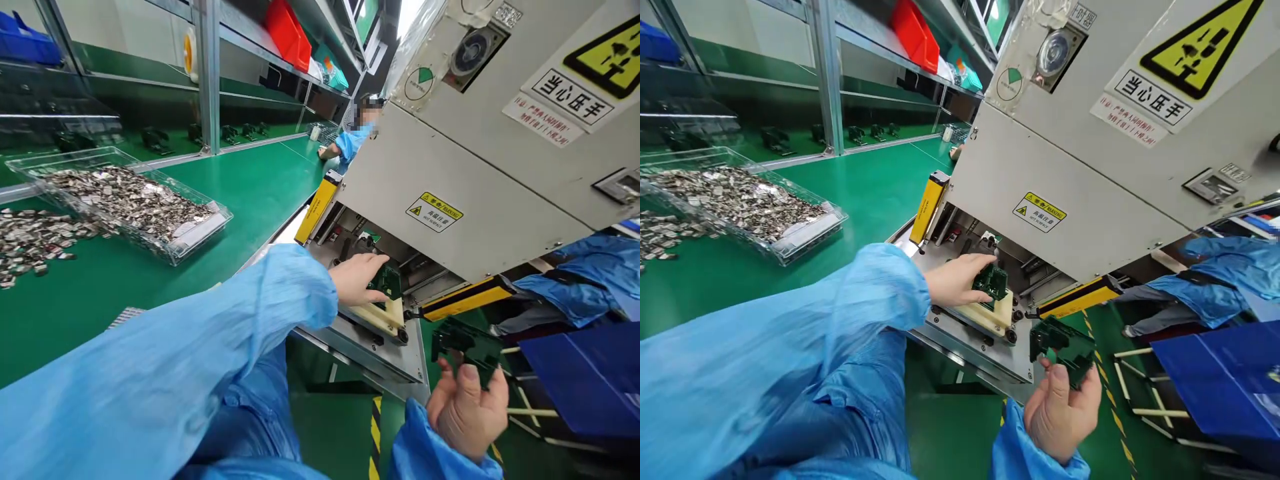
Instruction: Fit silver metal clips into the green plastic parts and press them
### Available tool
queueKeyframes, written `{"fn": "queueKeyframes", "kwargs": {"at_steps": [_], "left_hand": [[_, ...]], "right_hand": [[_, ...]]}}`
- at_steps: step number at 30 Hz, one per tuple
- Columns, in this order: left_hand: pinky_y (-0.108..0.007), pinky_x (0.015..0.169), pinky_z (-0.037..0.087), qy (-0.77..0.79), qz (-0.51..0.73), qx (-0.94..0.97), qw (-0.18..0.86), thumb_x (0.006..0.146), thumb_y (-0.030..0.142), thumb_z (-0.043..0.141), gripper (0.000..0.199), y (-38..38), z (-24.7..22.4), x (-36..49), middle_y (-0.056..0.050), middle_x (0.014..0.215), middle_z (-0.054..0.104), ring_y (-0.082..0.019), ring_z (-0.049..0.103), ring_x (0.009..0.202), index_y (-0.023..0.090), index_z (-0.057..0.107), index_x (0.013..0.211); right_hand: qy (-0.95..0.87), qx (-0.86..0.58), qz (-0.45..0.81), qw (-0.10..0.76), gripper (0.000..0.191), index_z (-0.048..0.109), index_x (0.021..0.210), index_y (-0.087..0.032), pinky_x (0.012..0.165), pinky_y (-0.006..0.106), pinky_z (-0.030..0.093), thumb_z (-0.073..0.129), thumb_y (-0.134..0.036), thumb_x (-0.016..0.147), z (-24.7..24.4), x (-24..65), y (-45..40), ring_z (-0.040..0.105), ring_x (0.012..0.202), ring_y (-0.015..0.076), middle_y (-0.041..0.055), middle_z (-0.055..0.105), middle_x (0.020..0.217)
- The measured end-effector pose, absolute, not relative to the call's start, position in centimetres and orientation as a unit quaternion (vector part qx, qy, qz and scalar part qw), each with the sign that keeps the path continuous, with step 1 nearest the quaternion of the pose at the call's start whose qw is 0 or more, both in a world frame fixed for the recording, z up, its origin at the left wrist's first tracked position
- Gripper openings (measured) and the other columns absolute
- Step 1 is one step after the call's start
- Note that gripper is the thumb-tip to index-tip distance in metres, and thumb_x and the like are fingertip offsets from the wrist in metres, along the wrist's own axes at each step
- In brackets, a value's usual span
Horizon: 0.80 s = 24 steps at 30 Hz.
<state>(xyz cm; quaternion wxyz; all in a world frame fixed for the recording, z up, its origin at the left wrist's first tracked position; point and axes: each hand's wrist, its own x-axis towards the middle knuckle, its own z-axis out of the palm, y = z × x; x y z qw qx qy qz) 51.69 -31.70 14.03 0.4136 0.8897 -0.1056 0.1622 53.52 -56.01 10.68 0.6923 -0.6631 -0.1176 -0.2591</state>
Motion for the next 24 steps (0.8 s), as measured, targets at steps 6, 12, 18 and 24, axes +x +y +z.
{"fn": "queueKeyframes", "kwargs": {"at_steps": [6, 12, 18, 24], "left_hand": [[-0.044, 0.104, 0.046, -0.070, 0.218, 0.799, 0.556, 0.074, 0.029, 0.075, 0.077, -30.3, 16.2, 50.8, -0.020, 0.131, 0.057, -0.030, 0.057, 0.119, 0.007, 0.041, 0.139], [-0.039, 0.089, 0.055, 0.000, 0.091, 0.818, 0.568, 0.068, 0.025, 0.079, 0.055, -22.6, 16.1, 38.9, -0.008, 0.109, 0.067, -0.024, 0.066, 0.097, 0.017, 0.062, 0.120], [-0.036, 0.091, 0.054, 0.099, 0.031, 0.805, 0.584, 0.067, 0.028, 0.080, 0.053, -20.0, 9.9, 33.4, -0.009, 0.121, 0.064, -0.025, 0.063, 0.110, 0.023, 0.065, 0.118], [-0.040, 0.105, 0.043, 0.034, -0.017, 0.790, 0.612, 0.062, 0.036, 0.084, 0.063, -20.5, 6.3, 36.5, -0.008, 0.136, 0.056, -0.027, 0.050, 0.129, 0.025, 0.064, 0.121]], "right_hand": [[-0.224, -0.743, -0.173, 0.606, 0.072, 0.050, 0.131, -0.018, 0.097, 0.053, 0.048, 0.080, -0.043, 0.070, 11.7, 57.2, -54.7, 0.064, 0.105, 0.0289, 0.0139, 0.064, 0.116], [-0.378, -0.824, -0.032, 0.421, 0.067, 0.056, 0.126, -0.021, 0.097, 0.047, 0.049, 0.078, -0.051, 0.070, 13.7, 61.0, -50.8, 0.064, 0.105, 0.0278, 0.0101, 0.068, 0.110], [-0.378, -0.847, -0.096, 0.362, 0.070, 0.052, 0.134, -0.022, 0.107, 0.052, 0.038, 0.063, -0.061, 0.078, 12.2, 61.0, -51.2, 0.051, 0.126, 0.0323, 0.0124, 0.058, 0.133], [-0.058, -0.939, -0.192, 0.280, 0.070, 0.063, 0.121, -0.021, 0.083, 0.066, 0.049, 0.051, -0.073, 0.075, 6.5, 57.9, -61.0, 0.062, 0.102, 0.0466, 0.0197, 0.067, 0.104]]}}
